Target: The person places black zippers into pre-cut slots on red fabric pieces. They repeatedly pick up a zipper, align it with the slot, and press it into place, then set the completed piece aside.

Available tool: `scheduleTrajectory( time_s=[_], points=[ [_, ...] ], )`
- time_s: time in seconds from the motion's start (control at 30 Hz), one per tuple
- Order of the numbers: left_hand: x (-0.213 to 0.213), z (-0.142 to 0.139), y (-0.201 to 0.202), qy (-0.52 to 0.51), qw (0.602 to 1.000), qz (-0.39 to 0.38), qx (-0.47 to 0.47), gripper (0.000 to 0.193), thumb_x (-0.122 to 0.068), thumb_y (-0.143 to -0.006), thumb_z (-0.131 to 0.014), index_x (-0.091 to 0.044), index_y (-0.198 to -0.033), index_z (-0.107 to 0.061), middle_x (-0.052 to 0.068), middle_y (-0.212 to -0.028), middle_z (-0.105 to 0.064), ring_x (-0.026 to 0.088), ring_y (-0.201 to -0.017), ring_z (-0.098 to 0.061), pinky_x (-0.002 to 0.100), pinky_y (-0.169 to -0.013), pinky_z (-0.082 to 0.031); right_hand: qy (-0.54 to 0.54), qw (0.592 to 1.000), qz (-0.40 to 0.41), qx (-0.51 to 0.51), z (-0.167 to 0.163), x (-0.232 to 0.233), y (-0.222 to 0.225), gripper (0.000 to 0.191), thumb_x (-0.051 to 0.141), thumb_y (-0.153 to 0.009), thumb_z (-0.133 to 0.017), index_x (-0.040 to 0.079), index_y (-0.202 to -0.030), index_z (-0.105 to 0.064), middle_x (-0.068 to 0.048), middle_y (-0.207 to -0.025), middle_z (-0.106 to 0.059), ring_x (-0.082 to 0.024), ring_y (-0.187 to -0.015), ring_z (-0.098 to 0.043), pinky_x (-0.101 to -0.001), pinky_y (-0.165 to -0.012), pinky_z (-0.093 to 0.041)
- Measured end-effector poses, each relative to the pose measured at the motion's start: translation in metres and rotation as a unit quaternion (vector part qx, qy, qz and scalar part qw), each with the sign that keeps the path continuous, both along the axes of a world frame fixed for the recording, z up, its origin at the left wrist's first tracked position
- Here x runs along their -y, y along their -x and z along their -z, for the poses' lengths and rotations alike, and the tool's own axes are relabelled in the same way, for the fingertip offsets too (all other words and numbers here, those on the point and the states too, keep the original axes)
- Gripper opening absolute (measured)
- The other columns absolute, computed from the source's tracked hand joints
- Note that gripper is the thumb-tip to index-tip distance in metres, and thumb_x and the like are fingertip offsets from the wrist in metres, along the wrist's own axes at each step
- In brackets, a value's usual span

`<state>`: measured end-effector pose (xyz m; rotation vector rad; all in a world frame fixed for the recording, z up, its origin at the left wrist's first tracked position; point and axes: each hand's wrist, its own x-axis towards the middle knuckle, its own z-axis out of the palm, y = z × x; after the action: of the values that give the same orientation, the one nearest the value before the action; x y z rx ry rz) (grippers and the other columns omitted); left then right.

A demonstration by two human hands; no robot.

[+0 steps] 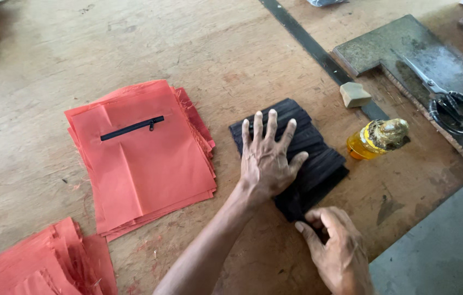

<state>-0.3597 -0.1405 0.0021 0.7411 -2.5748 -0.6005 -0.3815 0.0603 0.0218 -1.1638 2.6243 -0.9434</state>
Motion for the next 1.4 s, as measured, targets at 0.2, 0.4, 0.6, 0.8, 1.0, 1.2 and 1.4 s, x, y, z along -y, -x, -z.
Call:
scheduleTrajectory(
  time_s=[0.2, 0.4, 0.6, 0.8, 1.0, 1.2, 1.4],
  points=[
    [-0.028, -0.01, -0.03, -0.008, 0.999, 0.026, -0.023, 0.075, -0.051, -0.089, -0.067, -0.013, -0.15, -0.047, 0.028, -0.161, -0.028, 0.048, -0.152, -0.018, 0.061, -0.123, -0.007, -0.068, 0.995, 0.007, 0.074, -0.004, -0.027, -0.014, 0.029, 0.021, -0.072, -0.088, 0.008, -0.091, -0.07, -0.007, -0.082, -0.071, -0.022, -0.075, -0.072, -0.036, -0.068, -0.057],
    [-0.039, -0.023, -0.03, 0.001, 0.997, 0.038, -0.071, 0.077, -0.047, -0.091, -0.066, -0.01, -0.154, -0.041, 0.028, -0.167, -0.012, 0.045, -0.155, -0.006, 0.066, -0.121, -0.001, -0.033, 0.994, -0.014, 0.099, -0.011, -0.04, -0.01, 0.024, 0.019, -0.076, -0.085, 0.007, -0.092, -0.072, -0.007, -0.083, -0.073, -0.023, -0.078, -0.073, -0.0352, -0.067, -0.059],
    [-0.064, -0.018, -0.019, -0.004, 0.987, 0.155, 0.046, 0.065, -0.044, -0.091, -0.061, -0.022, -0.15, -0.047, 0.013, -0.167, -0.019, 0.041, -0.155, -0.008, 0.069, -0.12, -0.003, 0.012, 0.994, -0.098, 0.056, -0.004, -0.041, -0.014, 0.02, 0.01, -0.073, -0.081, 0.005, -0.09, -0.071, -0.009, -0.088, -0.076, -0.026, -0.083, -0.077, -0.0347, -0.07, -0.058],
    [-0.057, -0.012, -0.056, -0.002, 0.973, 0.225, 0.053, 0.063, -0.043, -0.089, -0.064, -0.024, -0.148, -0.051, 0.011, -0.166, -0.03, 0.039, -0.156, -0.018, 0.069, -0.12, -0.008, -0.012, 0.985, -0.131, 0.111, -0.008, -0.045, -0.015, 0.023, 0.008, -0.071, -0.084, 0.009, -0.092, -0.074, -0.005, -0.084, -0.077, -0.02, -0.083, -0.074, -0.0329, -0.071, -0.058],
    [-0.044, -0.028, -0.075, -0.08, 0.963, 0.249, -0.064, 0.062, -0.043, -0.094, -0.064, -0.02, -0.15, -0.055, 0.014, -0.165, -0.039, 0.039, -0.157, -0.025, 0.065, -0.123, -0.012, 0.025, 0.981, -0.172, 0.082, -0.016, -0.04, -0.016, 0.024, 0.006, -0.075, -0.081, 0.009, -0.098, -0.076, -0.006, -0.093, -0.079, -0.021, -0.085, -0.076, -0.0311, -0.073, -0.058],
    [-0.047, -0.074, -0.127, -0.266, 0.924, 0.263, -0.075, 0.033, -0.033, -0.096, -0.069, -0.008, -0.118, -0.067, 0.016, -0.116, -0.075, 0.031, -0.111, -0.071, 0.044, -0.098, -0.052, 0.077, 0.984, -0.097, 0.13, -0.044, -0.051, -0.008, 0.028, 0.011, -0.077, -0.082, 0.009, -0.103, -0.077, -0.005, -0.093, -0.08, -0.012, -0.08, -0.076, -0.0275, -0.07, -0.06],
    [-0.065, -0.103, -0.202, -0.379, 0.92, 0.085, -0.056, 0.022, -0.014, -0.087, -0.076, -0.006, -0.103, -0.063, 0.012, -0.088, -0.078, 0.028, -0.081, -0.077, 0.035, -0.067, -0.057, 0.114, 0.957, -0.101, 0.247, -0.05, -0.044, -0.006, 0.024, 0.011, -0.082, -0.076, 0.008, -0.106, -0.078, -0.005, -0.093, -0.081, -0.009, -0.08, -0.072, -0.0249, -0.066, -0.058]
  ],
)
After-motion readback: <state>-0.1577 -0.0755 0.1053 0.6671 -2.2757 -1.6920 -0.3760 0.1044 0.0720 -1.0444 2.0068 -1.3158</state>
